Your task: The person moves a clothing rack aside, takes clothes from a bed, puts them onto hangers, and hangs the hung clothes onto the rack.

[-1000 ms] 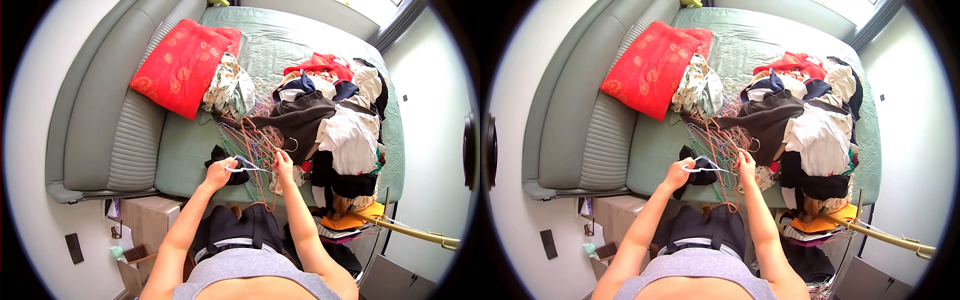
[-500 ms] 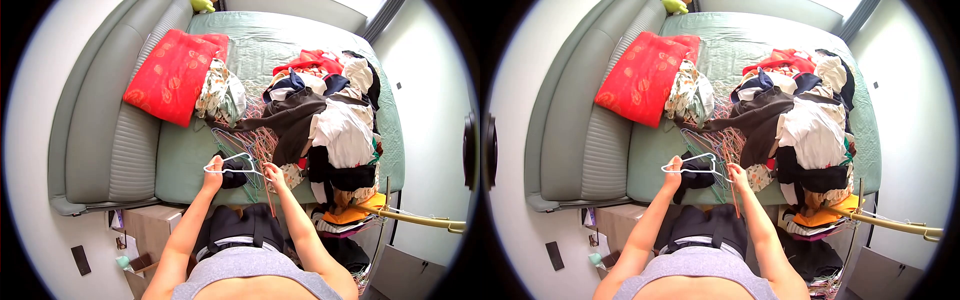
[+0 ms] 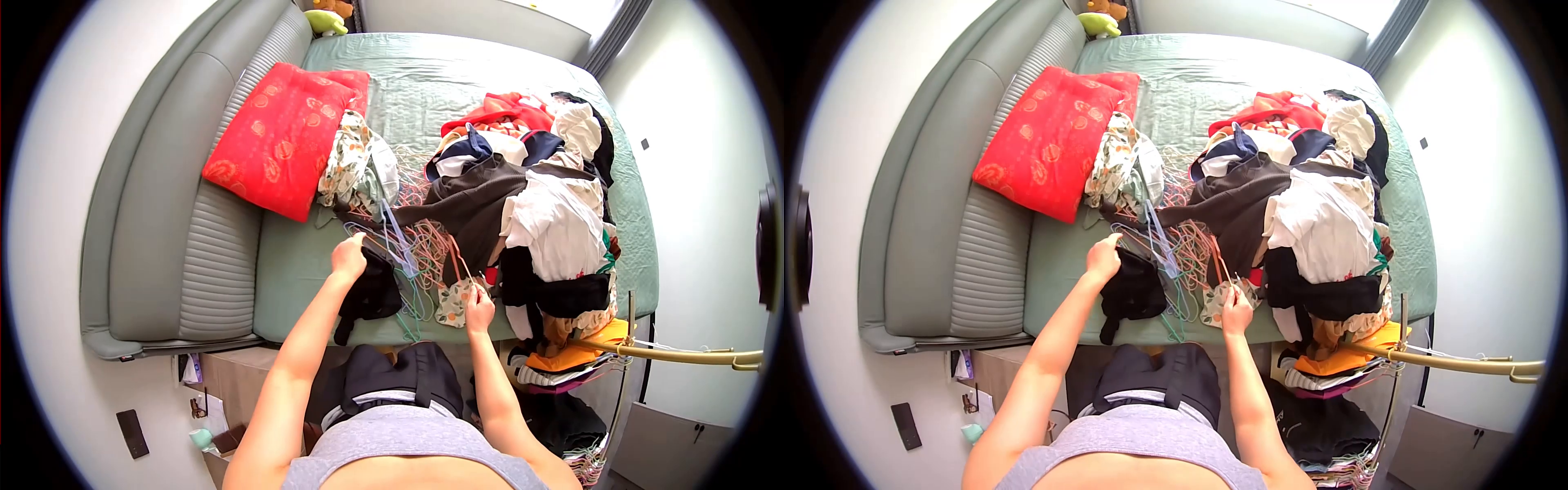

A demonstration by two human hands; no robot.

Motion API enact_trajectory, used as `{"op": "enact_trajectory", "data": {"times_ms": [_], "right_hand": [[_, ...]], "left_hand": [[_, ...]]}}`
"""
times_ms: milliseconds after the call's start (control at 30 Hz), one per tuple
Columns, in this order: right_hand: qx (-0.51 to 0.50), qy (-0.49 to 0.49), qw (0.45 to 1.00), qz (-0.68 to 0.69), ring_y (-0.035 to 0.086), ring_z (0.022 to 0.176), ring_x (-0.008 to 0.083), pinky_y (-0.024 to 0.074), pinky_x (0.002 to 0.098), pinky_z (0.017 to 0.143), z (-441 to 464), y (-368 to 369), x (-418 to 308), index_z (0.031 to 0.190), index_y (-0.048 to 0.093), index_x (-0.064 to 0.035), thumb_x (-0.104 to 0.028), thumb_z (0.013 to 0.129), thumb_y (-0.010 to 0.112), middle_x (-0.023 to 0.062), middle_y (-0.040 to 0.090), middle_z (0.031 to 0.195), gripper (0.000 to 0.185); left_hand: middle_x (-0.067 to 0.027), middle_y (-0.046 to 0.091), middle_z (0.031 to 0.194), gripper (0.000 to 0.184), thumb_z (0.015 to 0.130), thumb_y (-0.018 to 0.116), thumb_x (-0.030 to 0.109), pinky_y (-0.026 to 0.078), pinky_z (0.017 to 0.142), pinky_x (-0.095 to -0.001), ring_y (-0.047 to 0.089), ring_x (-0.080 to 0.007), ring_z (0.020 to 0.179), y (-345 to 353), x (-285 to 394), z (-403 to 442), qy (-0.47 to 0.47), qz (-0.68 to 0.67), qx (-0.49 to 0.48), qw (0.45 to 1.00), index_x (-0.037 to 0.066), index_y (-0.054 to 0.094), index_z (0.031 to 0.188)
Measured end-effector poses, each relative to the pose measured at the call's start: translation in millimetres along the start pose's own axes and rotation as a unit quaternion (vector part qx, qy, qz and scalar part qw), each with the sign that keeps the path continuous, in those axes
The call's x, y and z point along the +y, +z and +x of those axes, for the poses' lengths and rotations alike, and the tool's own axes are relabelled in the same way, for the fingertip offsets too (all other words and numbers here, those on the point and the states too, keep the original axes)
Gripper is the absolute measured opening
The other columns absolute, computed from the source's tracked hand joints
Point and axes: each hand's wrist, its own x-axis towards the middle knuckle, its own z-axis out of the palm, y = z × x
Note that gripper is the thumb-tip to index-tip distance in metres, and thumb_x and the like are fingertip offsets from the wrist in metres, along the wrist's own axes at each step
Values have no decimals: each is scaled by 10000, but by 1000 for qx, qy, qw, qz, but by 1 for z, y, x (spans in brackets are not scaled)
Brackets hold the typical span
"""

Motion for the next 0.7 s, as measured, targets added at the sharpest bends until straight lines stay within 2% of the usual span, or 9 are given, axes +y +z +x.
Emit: {"op": "enact_trajectory", "data": {"times_ms": [33,67,100,200,233,367,500,633,700], "right_hand": [[-1,-8,999,38,623,656,175,471,297,607,-4,-5,-9,946,647,-18,-182,865,560,103,656,741,203],[-3,-17,997,75,619,652,162,468,286,603,-8,-10,-18,945,648,-14,-169,867,559,98,654,732,195],[-34,0,990,134,564,616,99,437,240,571,-12,-15,-30,936,651,-2,-138,872,563,40,627,682,174],[-96,-58,962,248,445,505,50,355,220,469,-23,-21,-63,922,658,-7,-129,856,592,-3,525,562,154],[-130,-51,952,271,398,507,16,317,204,449,-26,-23,-77,917,656,10,-116,851,604,-44,467,545,152],[-205,-139,931,267,381,450,31,294,220,410,-34,-21,-120,901,666,-21,-90,837,608,5,474,515,111],[-207,-194,932,227,496,437,151,379,262,441,-43,-10,-162,881,677,-73,-130,822,614,83,560,572,103],[-182,-263,924,210,556,494,220,420,284,473,-46,-2,-195,832,657,-93,-128,794,632,79,625,699,57],[-142,-324,912,207,562,497,214,424,285,473,-35,-3,-199,812,657,-83,-124,793,631,74,630,701,53]], "left_hand": [[-146,633,917,283,733,475,-23,475,776,-404,596,-320,883,0,-9,-2,34,-7,82,996,67,628,953],[-141,628,897,239,750,481,-26,476,754,-395,595,-324,859,-1,-19,-4,44,-15,122,991,58,634,914],[-139,625,891,218,761,491,-19,477,744,-391,594,-324,848,-6,-25,-6,64,-25,172,983,52,631,912],[-123,610,893,163,756,550,1,478,722,-381,585,-317,824,-27,-35,-16,94,-60,286,952,43,615,900],[-118,611,891,158,758,563,13,479,712,-377,587,-314,811,-32,-41,-19,91,-70,296,948,49,615,903],[-101,617,865,108,759,618,61,475,690,-353,595,-293,796,-58,-41,-38,56,-94,313,944,62,616,868],[-83,591,800,94,750,650,99,461,650,-364,580,-293,739,-78,-10,-63,15,-95,317,944,69,604,826],[-86,569,797,87,748,639,123,460,630,-375,567,-294,732,-77,12,-81,122,-115,271,948,73,621,817],[-37,578,784,110,723,647,160,450,693,-359,551,-235,823,-87,15,-86,149,-32,257,954,87,640,805]]}}
